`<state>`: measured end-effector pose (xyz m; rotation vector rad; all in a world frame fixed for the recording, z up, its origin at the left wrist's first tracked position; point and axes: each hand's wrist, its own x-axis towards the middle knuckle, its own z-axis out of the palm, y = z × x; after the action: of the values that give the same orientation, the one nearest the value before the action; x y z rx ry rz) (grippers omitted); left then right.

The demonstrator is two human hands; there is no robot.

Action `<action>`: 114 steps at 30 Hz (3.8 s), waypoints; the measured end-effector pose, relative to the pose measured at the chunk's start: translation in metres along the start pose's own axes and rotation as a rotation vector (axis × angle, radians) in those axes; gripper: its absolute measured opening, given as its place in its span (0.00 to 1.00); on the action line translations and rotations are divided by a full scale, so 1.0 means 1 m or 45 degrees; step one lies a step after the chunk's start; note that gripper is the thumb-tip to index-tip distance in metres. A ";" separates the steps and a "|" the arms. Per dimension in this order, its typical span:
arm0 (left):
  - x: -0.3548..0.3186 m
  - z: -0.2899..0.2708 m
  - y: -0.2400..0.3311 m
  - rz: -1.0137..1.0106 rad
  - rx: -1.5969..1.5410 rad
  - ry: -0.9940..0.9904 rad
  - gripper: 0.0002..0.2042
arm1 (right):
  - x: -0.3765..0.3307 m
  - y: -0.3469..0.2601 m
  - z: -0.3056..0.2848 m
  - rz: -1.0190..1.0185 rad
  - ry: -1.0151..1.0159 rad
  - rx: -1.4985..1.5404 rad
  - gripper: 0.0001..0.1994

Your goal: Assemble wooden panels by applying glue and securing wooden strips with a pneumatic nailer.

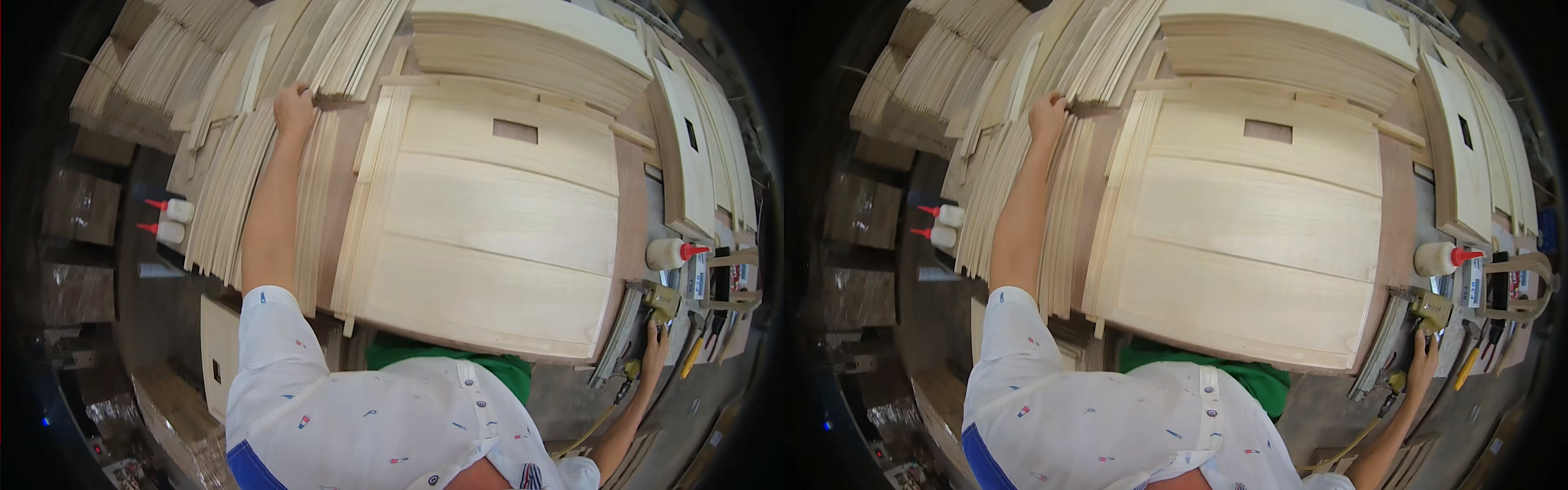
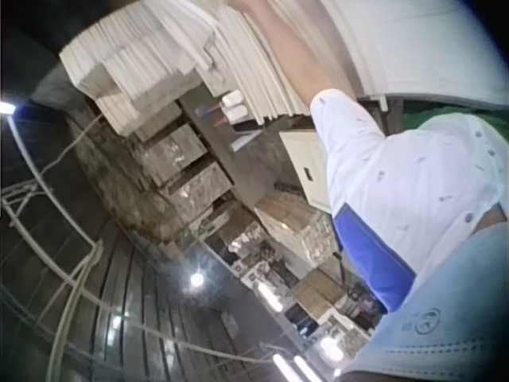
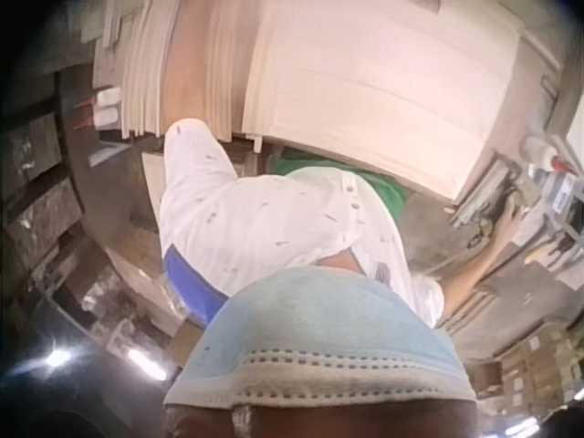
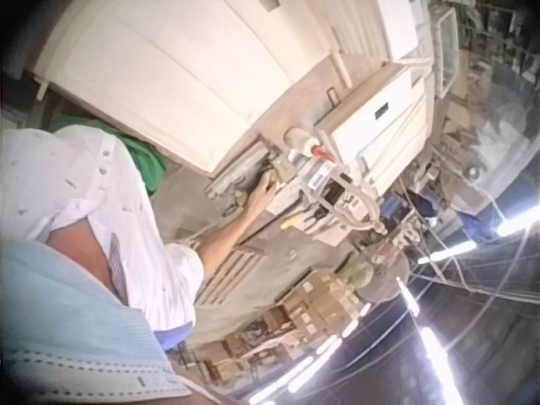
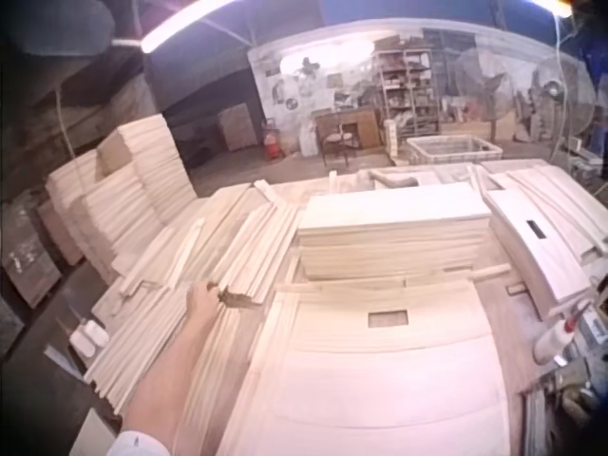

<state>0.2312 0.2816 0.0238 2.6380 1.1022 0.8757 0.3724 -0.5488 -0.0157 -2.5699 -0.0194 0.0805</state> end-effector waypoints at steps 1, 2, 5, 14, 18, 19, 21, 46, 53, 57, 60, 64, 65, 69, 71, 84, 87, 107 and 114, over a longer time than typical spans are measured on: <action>0.013 0.010 -0.010 -0.099 0.075 -0.003 0.17 | 0.001 -0.002 -0.001 0.007 -0.062 0.011 0.32; 0.027 0.019 -0.020 -0.199 0.149 -0.005 0.18 | 0.002 -0.005 0.000 0.011 -0.125 0.024 0.32; 0.048 0.036 -0.042 -0.304 0.109 -0.030 0.20 | 0.002 -0.010 0.004 0.009 -0.128 0.074 0.32; 0.061 0.030 -0.029 -0.124 0.145 -0.111 0.21 | 0.003 0.020 0.005 0.045 0.016 0.007 0.33; 0.052 0.025 -0.020 -0.157 0.006 -0.163 0.19 | 0.001 -0.003 0.003 0.011 -0.041 0.093 0.31; 0.045 0.021 -0.012 -0.149 0.001 -0.162 0.19 | 0.000 -0.008 0.002 0.012 -0.072 0.113 0.31; 0.025 0.008 0.001 0.025 0.120 0.052 0.17 | 0.000 -0.016 0.001 0.011 -0.098 0.137 0.30; -0.390 -0.106 0.268 -1.089 -2.619 -1.678 0.21 | -0.131 -0.267 0.090 -0.449 -0.662 1.669 0.25; -0.359 -0.052 0.331 0.495 -1.321 -1.441 0.17 | -0.102 -0.155 0.043 -0.373 0.074 0.635 0.25; -0.308 0.005 0.377 0.897 -1.213 -0.741 0.18 | -0.087 -0.131 0.027 -0.346 0.070 0.232 0.27; -0.284 0.046 0.414 1.083 -1.077 -0.544 0.19 | -0.074 -0.121 0.035 -0.342 0.075 0.147 0.27; -0.268 0.071 0.438 1.173 -0.962 -0.601 0.20 | -0.060 -0.125 0.045 -0.358 0.045 0.081 0.27; -0.265 0.075 0.442 1.196 -0.913 -0.610 0.20 | -0.056 -0.125 0.047 -0.371 0.037 0.081 0.27; -0.259 0.085 0.452 1.238 -0.765 -0.692 0.20 | -0.043 -0.127 0.054 -0.377 0.040 0.050 0.27; -0.258 0.090 0.454 1.237 -0.768 -0.700 0.20 | -0.038 -0.126 0.057 -0.413 0.056 0.063 0.27; -0.254 0.101 0.446 1.297 -0.545 -0.667 0.18 | -0.030 -0.134 0.064 -0.465 0.015 0.025 0.27; -0.251 0.095 0.444 1.315 -0.450 -0.707 0.18 | -0.035 -0.142 0.060 -0.405 -0.054 0.114 0.27; -0.247 0.102 0.448 1.389 -0.325 -0.713 0.18 | -0.020 -0.125 0.100 -0.435 0.061 0.073 0.21; -0.250 0.104 0.438 1.372 -0.406 -0.684 0.18 | -0.023 -0.134 0.099 -0.554 0.127 -0.114 0.18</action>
<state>0.4150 -0.1971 -0.0236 2.7831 -0.6017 0.3149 0.3439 -0.3833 -0.0250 -2.5933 -0.5517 -0.2173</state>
